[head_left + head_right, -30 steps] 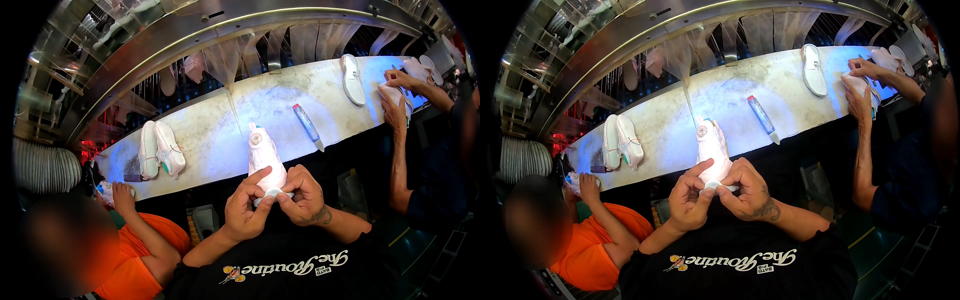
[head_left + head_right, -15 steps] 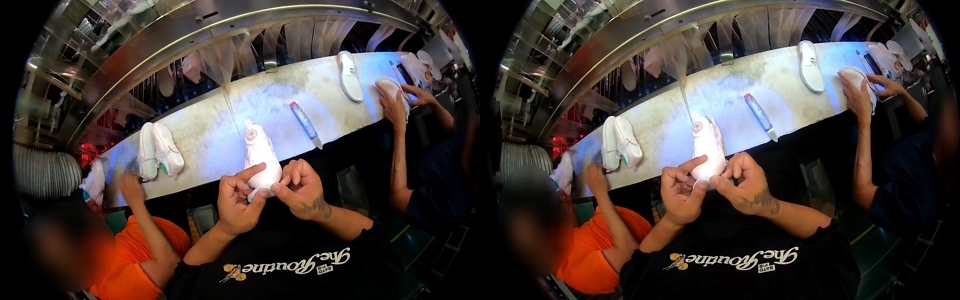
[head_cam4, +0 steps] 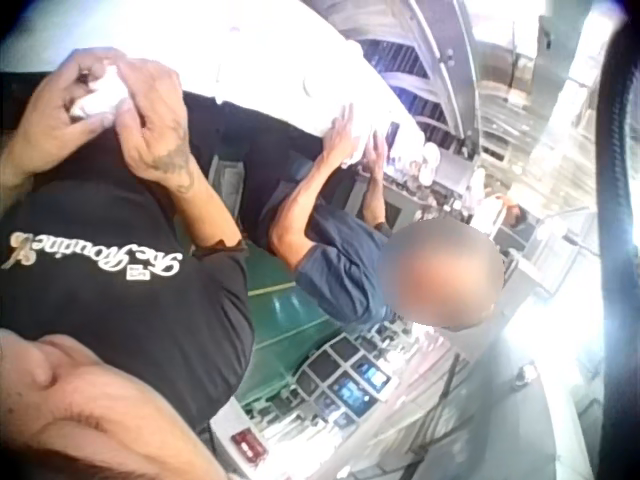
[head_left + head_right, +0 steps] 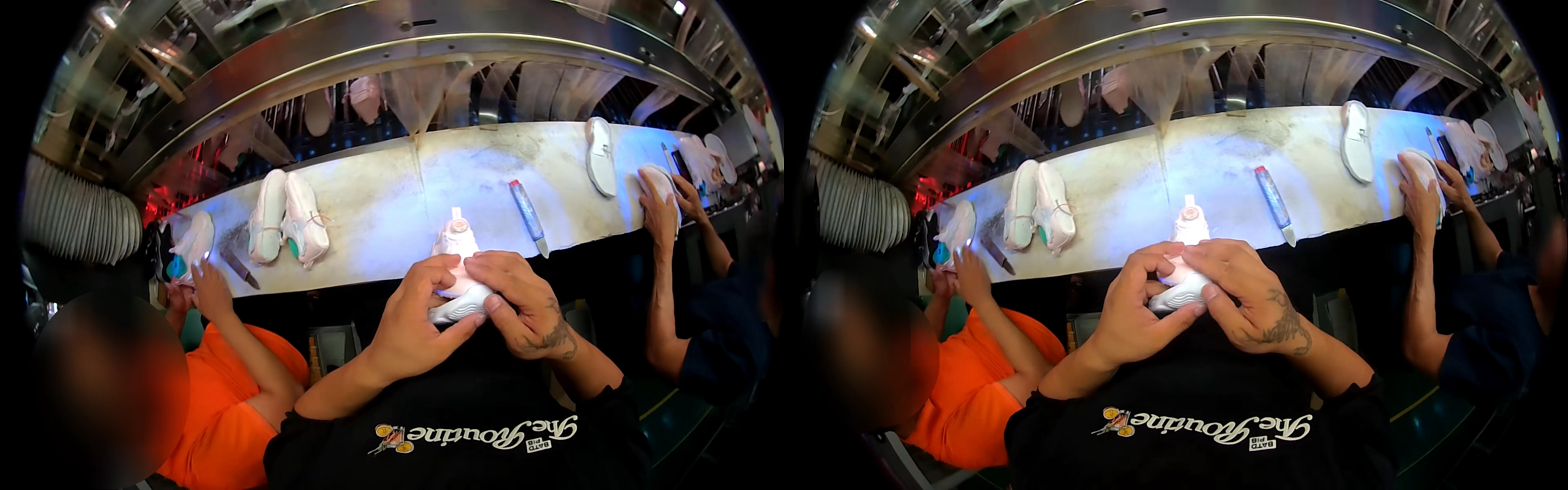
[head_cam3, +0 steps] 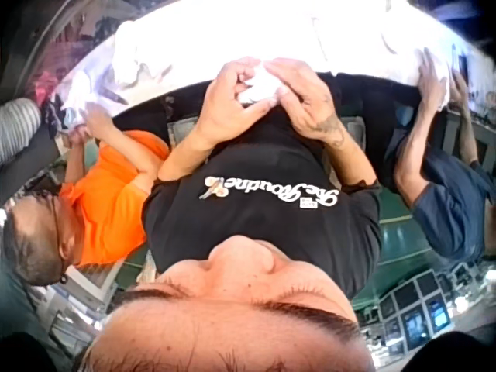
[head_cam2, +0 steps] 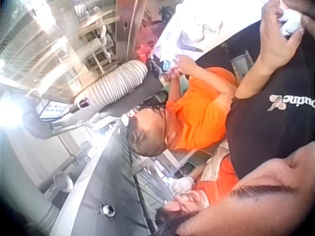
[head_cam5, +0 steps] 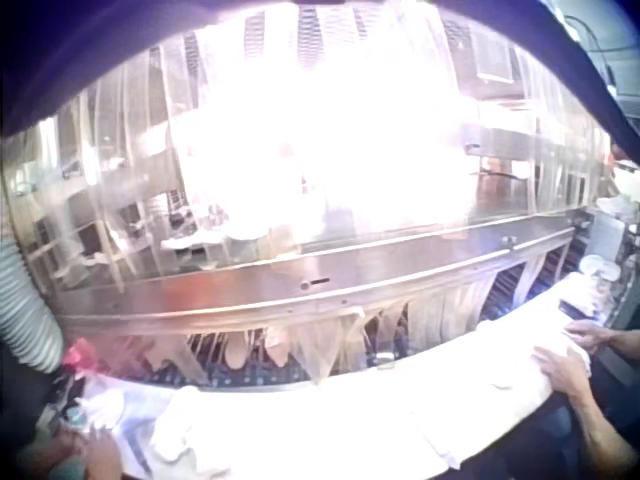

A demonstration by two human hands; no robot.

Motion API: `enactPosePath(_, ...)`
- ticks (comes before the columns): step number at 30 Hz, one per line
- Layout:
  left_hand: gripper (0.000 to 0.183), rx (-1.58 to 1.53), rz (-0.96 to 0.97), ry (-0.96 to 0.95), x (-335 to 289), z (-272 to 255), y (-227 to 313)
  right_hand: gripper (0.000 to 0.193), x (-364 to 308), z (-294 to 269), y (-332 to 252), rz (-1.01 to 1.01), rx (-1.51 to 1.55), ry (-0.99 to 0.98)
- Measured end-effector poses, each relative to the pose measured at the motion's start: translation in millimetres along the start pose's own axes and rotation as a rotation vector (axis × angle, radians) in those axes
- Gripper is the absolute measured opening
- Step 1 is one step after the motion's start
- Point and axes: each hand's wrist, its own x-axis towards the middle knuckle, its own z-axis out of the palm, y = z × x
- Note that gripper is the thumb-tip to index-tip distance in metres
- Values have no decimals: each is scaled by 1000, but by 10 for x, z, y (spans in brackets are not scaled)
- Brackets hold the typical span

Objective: The person assembles a white sneaker by hand, starting with cleaning the sole and upper. They insert a white insole into the shoe, followed by a green foam insert. The person then wipes the exterior of the shoe with a cloth and uses a utility knife to trim excess material from the sole. The process is repeated for a second shoe.

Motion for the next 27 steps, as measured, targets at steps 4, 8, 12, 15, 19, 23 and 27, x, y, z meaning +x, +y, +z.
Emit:
enactPosePath(4,46,283,134,183,-50,-42,88,41,77,43,9,-38,-42,6)
enactPosePath(8,42,345,153,218,-68,-19,57,39,90,56,25,-20,-33,14)
enactPosePath(12,43,359,177,253,-66,19,-35,38,39,101,68,-7,-12,64)
enactPosePath(15,48,373,221,294,-83,84,-174,38,40,119,59,-29,-80,72)
enactPosePath(19,55,393,333,347,-74,127,-404,43,3,96,88,-37,-81,113)
enactPosePath(23,56,343,400,347,-51,170,-612,41,-29,23,113,-3,-68,92)
enactPosePath(27,54,232,397,261,-115,197,-578,40,-60,-41,188,47,31,95)
